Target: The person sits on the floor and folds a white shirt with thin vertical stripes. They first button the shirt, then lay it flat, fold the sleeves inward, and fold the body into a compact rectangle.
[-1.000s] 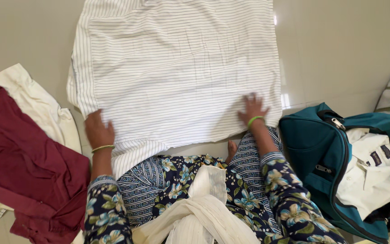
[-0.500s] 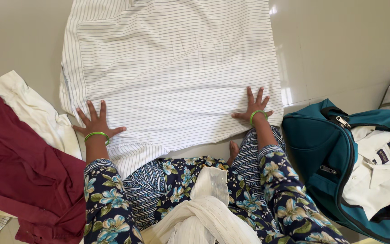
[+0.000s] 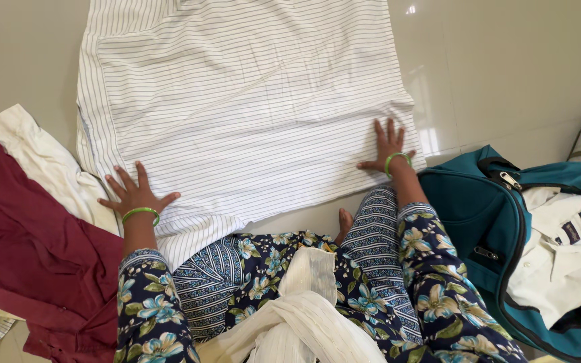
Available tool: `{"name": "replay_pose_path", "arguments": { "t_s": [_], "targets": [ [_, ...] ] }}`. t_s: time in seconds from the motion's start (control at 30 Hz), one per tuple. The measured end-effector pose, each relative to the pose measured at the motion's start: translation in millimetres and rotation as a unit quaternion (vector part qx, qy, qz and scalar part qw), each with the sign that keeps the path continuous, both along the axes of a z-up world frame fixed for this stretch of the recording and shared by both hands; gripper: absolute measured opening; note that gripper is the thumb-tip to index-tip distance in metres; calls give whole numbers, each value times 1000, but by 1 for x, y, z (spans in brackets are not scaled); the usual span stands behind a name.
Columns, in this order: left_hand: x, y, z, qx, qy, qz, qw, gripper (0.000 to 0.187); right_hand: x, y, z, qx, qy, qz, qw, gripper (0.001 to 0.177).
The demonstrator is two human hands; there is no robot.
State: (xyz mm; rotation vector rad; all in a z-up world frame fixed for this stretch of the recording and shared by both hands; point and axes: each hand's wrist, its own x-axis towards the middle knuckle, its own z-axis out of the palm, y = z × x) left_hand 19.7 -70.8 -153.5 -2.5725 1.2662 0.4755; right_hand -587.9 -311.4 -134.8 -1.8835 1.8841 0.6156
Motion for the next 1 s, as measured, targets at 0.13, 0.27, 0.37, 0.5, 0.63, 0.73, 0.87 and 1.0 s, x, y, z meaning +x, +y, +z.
{"name": "replay_pose_path", "arguments": {
  "t_s": [0.13, 0.27, 0.37, 0.5, 0.63, 0.73, 0.87, 1.0],
  "targets": [
    [-7, 12, -10, -20, 17, 32, 999, 141, -69, 7, -28, -29, 35, -74, 996, 156],
    [-18, 13, -18, -3, 5, 27, 1000, 125, -96, 9, -56, -145, -44, -22, 988, 154],
    [-44, 6, -28, -60, 11, -6, 998, 100, -97, 6, -58, -116, -27, -36, 992, 150],
    [-91, -2, -37, -127, 30, -7, 991, 81, -105, 14, -61, -105, -11, -20, 994, 149],
    [-127, -10, -35, -165, 24, -7, 986, 74, -107, 23, -55, -55, -46, -114, 991, 147],
    [-174, -29, -36, -240, 32, -141, 960, 60, -95, 22, -45, 3, -11, -148, 989, 138],
    [-274, -73, -21, -185, 119, -265, 939, 70, -42, 18, -59, -154, -58, 52, 985, 104],
    [-344, -75, 3, -70, 151, -349, 922, 79, 80, 35, -58, -153, -120, 295, 936, 87]
  ]
}}
